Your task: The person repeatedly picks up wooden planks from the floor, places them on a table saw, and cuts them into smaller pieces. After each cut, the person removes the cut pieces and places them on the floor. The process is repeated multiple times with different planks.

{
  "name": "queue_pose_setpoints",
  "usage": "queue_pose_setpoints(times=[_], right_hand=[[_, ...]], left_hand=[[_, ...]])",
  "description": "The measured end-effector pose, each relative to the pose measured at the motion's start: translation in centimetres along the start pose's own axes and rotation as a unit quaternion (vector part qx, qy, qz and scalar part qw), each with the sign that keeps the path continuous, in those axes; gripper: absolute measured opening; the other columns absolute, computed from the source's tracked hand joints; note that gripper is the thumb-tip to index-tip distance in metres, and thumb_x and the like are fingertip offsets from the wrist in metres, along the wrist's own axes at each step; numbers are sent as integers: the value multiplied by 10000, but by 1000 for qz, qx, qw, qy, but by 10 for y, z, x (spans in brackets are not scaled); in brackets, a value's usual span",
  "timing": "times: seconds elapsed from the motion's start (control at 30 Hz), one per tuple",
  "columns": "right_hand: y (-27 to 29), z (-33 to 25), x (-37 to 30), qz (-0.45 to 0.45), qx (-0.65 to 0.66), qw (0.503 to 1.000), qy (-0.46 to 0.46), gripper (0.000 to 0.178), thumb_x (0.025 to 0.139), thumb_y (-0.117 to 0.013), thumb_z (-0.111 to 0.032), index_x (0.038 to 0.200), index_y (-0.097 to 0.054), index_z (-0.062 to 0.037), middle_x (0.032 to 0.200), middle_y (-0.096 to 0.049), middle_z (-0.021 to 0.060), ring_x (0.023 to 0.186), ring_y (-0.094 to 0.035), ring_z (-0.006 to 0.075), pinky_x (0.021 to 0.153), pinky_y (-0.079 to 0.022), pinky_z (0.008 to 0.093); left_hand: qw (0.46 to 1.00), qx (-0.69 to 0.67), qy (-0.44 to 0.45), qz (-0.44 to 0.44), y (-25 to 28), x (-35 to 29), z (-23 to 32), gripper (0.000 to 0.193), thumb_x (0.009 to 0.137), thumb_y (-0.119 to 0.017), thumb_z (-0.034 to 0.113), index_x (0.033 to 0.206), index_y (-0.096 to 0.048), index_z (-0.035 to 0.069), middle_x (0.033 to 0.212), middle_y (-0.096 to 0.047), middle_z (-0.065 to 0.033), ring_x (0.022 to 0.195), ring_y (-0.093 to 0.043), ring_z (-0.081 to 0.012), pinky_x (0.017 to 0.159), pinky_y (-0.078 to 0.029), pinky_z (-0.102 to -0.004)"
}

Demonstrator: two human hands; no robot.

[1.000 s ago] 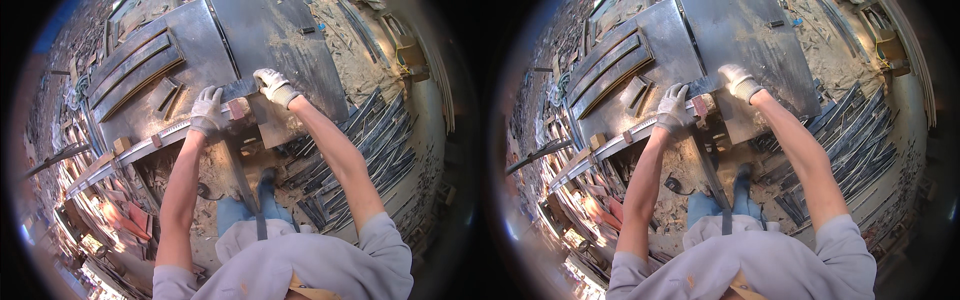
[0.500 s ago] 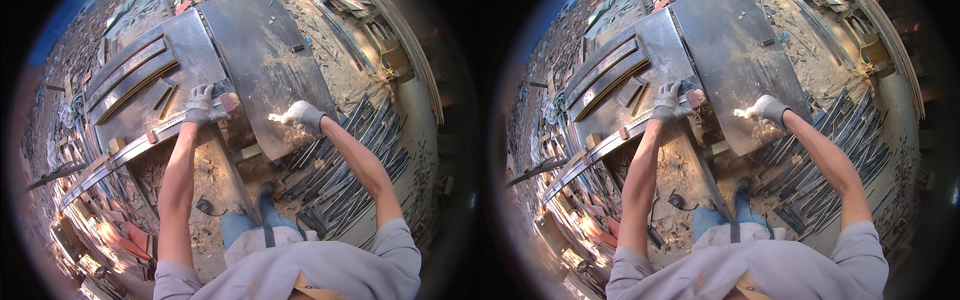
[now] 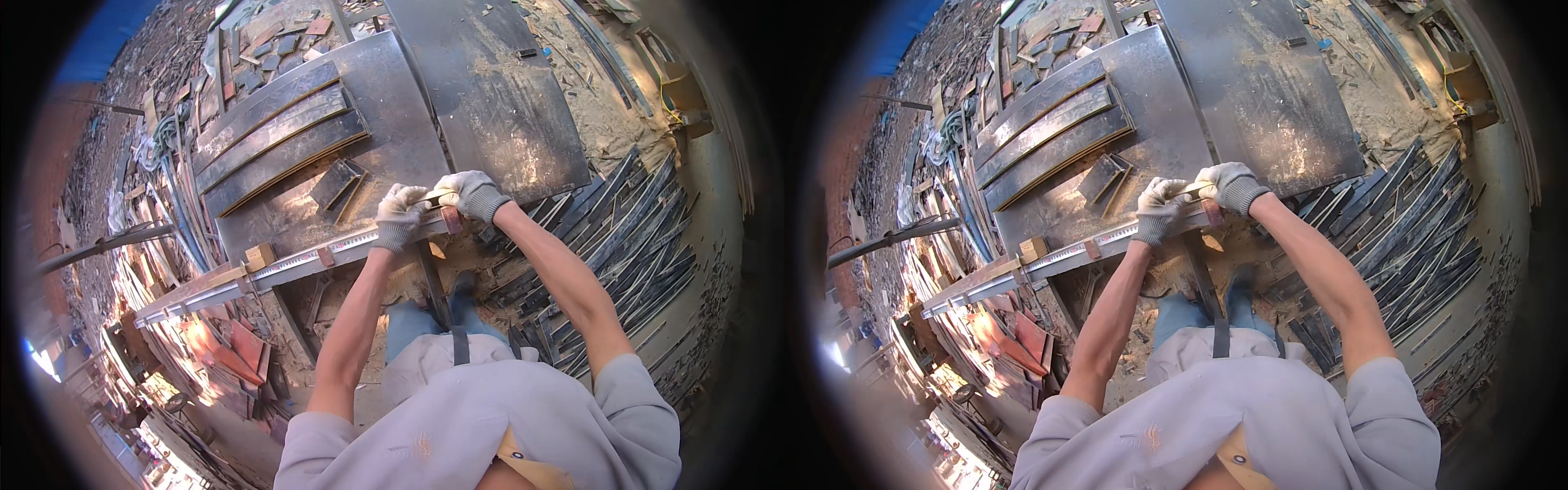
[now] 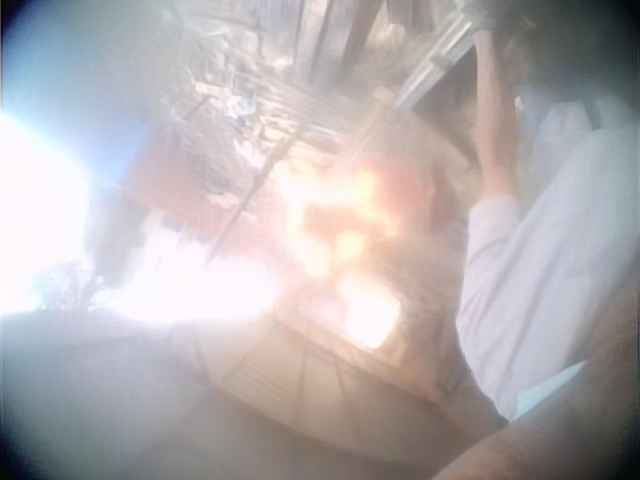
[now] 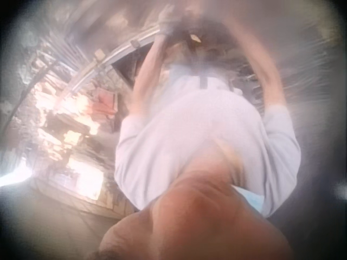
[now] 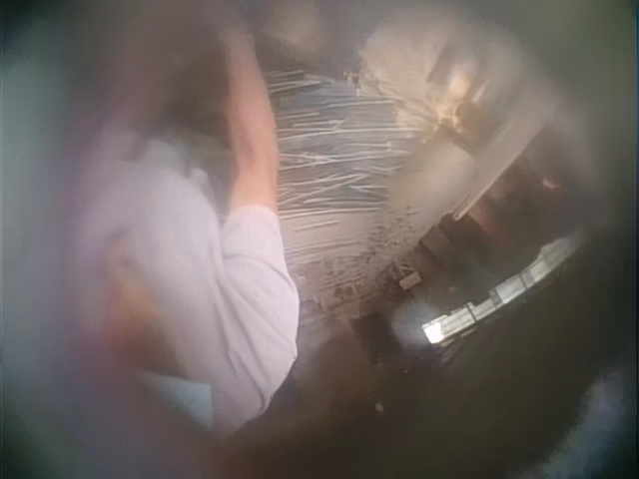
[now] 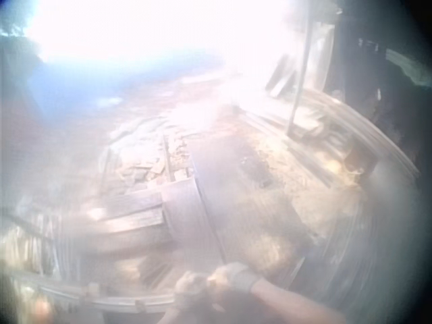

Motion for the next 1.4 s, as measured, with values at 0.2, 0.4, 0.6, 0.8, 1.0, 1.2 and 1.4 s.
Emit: queue_pose_setpoints(times=[0.2, 0.4, 0.6, 0.8, 1.0, 1.2, 1.4], right_hand=[[24, 15, -109, 139, 474, 825, -274, 308, 979, -830, -178, 1197, -717, 7, 970, -765, 49, 877, -707, 91, 773, -601, 281], [-31, 25, -155, 242, 714, 646, -117, 337, 998, -784, -67, 1295, -659, 29, 1122, -759, 63, 982, -718, 114, 902, -604, 278], [-18, -5, -208, 388, 477, 740, -273, 291, 993, -743, -133, 1231, -654, 9, 1081, -732, 126, 996, -679, 192, 883, -553, 384], [-61, -33, -240, 303, 599, 690, -272, 835, 933, -785, -632, 1421, -619, 26, 1276, -719, 170, 1155, -684, 271, 980, -530, 387], [-198, -39, -431, 251, 824, 309, -403, 433, 863, -865, -288, 1166, -787, 11, 1086, -797, 170, 858, -774, 305, 775, -650, 474], [-53, 29, -822, 625, 586, 340, -387, 394, 969, -766, -276, 1279, -718, -37, 1177, -786, 162, 992, -766, 320, 864, -648, 456], [69, -161, -1012, 840, 130, 449, -276, 367, 1009, -728, -301, 1297, -719, -76, 1195, -788, 140, 1045, -762, 262, 902, -647, 404]], left_hand=[[849, 525, 26, 54, 68, -34, -44, 1350, 681, -899, 713, 1660, -328, -21, 1569, -504, -249, 1447, -479, -416, 1208, -425, -480], [908, 384, 146, -85, 84, -24, -51, 968, 931, -779, 438, 1632, -347, -71, 1425, -569, -278, 1329, -595, -431, 1069, -522, -479], [985, 55, 33, -160, -67, -36, 48, 881, 1112, -490, 609, 1647, -336, -74, 1438, -620, -315, 1288, -658, -367, 1072, -513, -484], [915, -287, 177, -220, -158, -121, 110, 877, 1114, -347, 675, 1740, -202, 78, 1633, -464, -245, 1429, -552, -338, 1186, -465, -447], [832, -113, 392, -376, -218, -242, 108, 948, 1054, -621, 597, 1738, -206, 90, 1737, -358, -199, 1556, -426, -326, 1260, -331, -526], [857, -189, 131, -461, -242, -241, 131, 790, 1105, -504, 618, 1712, -338, 139, 1713, -403, -190, 1552, -431, -369, 1253, -346, -531], [884, -184, 206, -378, -220, -292, 60, 731, 1110, -537, 559, 1656, -414, 89, 1617, -512, -215, 1430, -554, -346, 1173, -453, -493]])
Point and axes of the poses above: each hand's wrist, its own x-axis towards the middle knuckle, its own y-axis out of the back of the hand, z = x × y, the point moved 3 cm from there along x, towards the middle knuckle
